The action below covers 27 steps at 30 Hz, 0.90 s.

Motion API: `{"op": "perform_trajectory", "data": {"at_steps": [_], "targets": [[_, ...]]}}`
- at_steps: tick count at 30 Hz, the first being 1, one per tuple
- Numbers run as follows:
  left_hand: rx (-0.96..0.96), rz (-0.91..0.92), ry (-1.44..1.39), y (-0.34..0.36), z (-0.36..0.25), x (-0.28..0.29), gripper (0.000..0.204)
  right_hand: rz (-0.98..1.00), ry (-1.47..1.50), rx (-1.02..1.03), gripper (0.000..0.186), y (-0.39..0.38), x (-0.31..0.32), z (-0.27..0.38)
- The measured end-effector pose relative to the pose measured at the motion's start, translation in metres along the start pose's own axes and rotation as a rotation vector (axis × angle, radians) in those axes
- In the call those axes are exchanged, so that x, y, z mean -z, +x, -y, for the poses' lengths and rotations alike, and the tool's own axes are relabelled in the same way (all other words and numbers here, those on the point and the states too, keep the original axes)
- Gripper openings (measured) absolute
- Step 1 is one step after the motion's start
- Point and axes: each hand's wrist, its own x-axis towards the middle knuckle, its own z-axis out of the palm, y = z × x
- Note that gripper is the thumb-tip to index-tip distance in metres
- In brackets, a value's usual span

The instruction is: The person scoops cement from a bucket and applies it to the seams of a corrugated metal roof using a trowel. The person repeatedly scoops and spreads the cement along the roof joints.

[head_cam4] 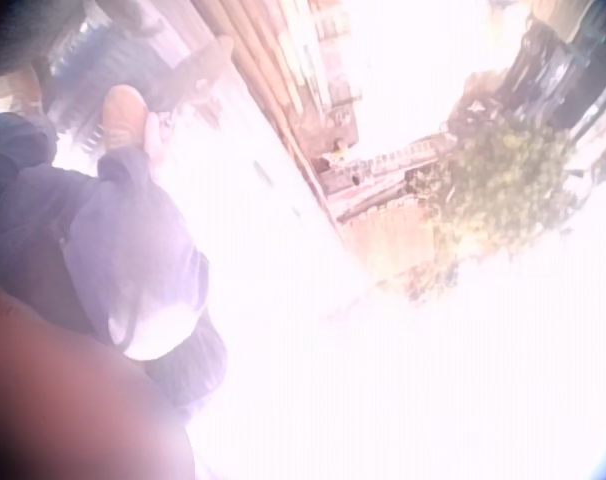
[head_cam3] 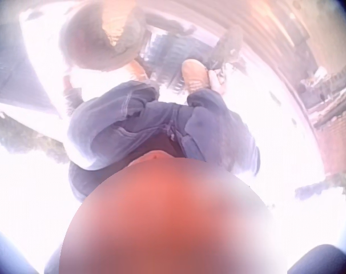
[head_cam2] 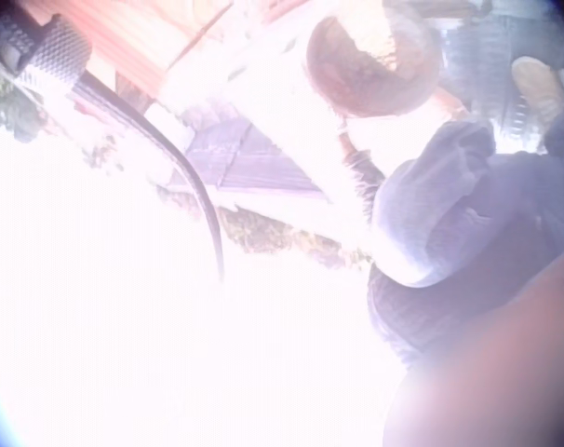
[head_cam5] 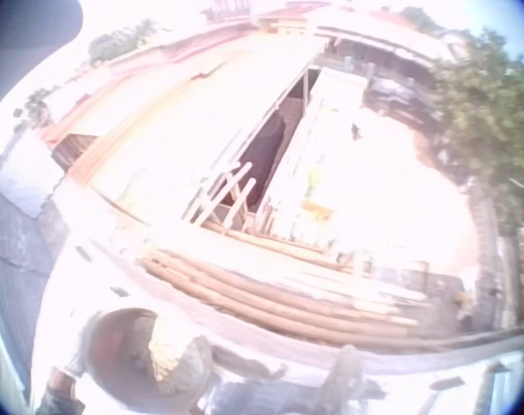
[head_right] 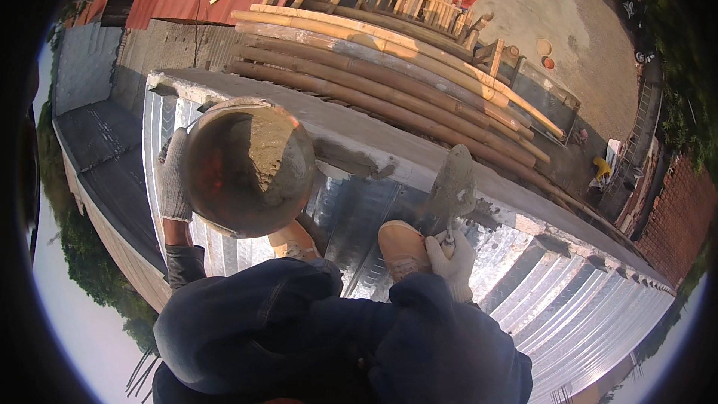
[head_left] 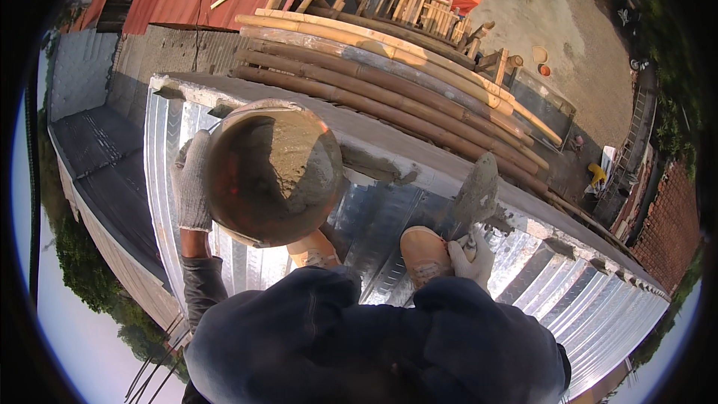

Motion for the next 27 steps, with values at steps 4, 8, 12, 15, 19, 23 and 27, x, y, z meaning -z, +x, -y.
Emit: {"op": "perform_trajectory", "data": {"at_steps": [4,8,12,15,19,23,27], "targets": [[-0.022,0.003,0.007,0.002,0.006,0.006,0.028,0.015,-0.017,0.022,0.015,0.002,0.002,0.000],[-0.027,0.000,-0.005,0.005,0.006,0.005,0.028,0.046,-0.016,-0.096,0.023,0.001,0.005,0.005],[-0.041,0.000,0.057,0.005,-0.002,0.000,0.028,0.054,-0.014,-0.080,0.024,0.000,0.008,0.009],[-0.073,0.016,0.070,0.017,0.008,0.018,0.028,0.073,-0.008,-0.088,0.024,0.001,0.007,0.011],[-0.084,0.030,0.066,0.024,0.017,0.021,0.029,0.078,-0.028,-0.082,0.025,0.002,0.012,0.012],[-0.079,0.026,0.047,0.030,0.024,0.030,0.029,0.081,-0.038,-0.032,0.024,0.003,0.013,0.019],[-0.081,0.033,0.035,0.032,0.028,0.036,0.031,0.093,-0.031,-0.029,0.025,0.003,0.014,0.021]]}}
